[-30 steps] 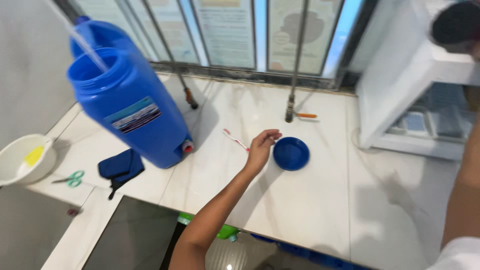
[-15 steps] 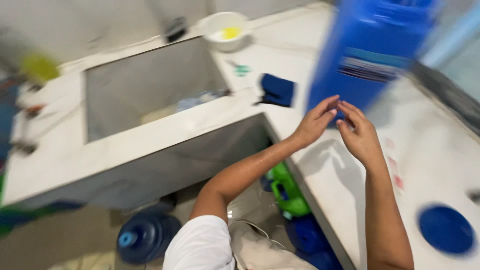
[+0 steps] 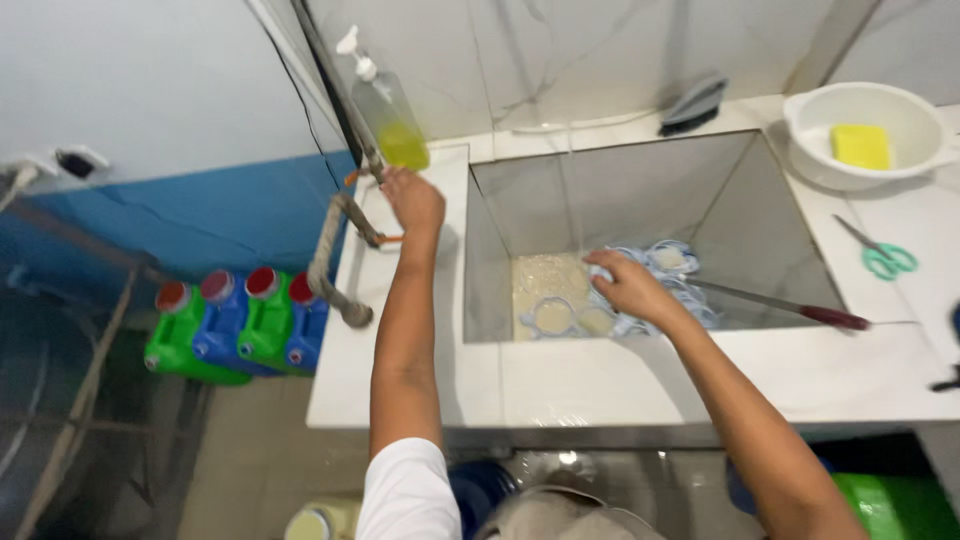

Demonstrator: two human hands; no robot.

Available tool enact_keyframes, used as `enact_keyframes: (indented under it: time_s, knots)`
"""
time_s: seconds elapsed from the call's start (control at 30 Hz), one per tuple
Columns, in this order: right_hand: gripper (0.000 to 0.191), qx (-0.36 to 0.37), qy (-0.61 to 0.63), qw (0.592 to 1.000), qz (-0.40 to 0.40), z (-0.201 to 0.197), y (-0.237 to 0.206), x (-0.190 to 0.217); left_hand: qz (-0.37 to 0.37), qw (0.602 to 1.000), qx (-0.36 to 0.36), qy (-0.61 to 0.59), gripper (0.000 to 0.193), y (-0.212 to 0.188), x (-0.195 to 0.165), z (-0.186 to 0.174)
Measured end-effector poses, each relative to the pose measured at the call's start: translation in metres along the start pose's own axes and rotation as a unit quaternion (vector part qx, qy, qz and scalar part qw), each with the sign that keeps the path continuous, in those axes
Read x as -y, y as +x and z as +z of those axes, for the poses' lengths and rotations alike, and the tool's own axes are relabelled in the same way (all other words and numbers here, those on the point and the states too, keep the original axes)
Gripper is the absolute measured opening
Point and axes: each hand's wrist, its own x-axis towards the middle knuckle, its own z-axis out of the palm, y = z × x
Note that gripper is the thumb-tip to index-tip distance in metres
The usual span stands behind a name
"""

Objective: The person seals a blue water container with a heat gun and shrink wrap, then cleans a yellow container with a sponge and water. The person uses a toothbrush, heat gun, scissors, and cloth during the process.

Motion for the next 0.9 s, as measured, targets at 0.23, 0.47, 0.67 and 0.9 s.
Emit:
enact_keyframes:
  time_s: [0.23, 0.47, 0.67, 0.9]
  knots:
    - [0.043, 0.054, -0.036, 0.997, 0.033, 0.049, 0.061, -0.016, -0.094, 0.985, 0.072, 0.128, 0.050, 0.043, 0.078, 0.083]
    - [0.043, 0.011, -0.052, 0.997, 0.053, 0.031, 0.050, -0.040, -0.153, 0.948, 0.187, 0.206, 0.049, 0.029, 0.078, 0.136]
    - [0.042, -0.047, -0.062, 0.994, 0.080, -0.017, -0.018, -0.064, 0.118, 0.906, 0.402, -0.055, 0.050, -0.009, -0.064, 0.122]
    - [0.038, -0.258, -0.057, 0.939, 0.220, -0.134, -0.272, -0.101, 0.447, 0.704, 0.309, -0.457, 0.029, -0.212, -0.356, -0.047]
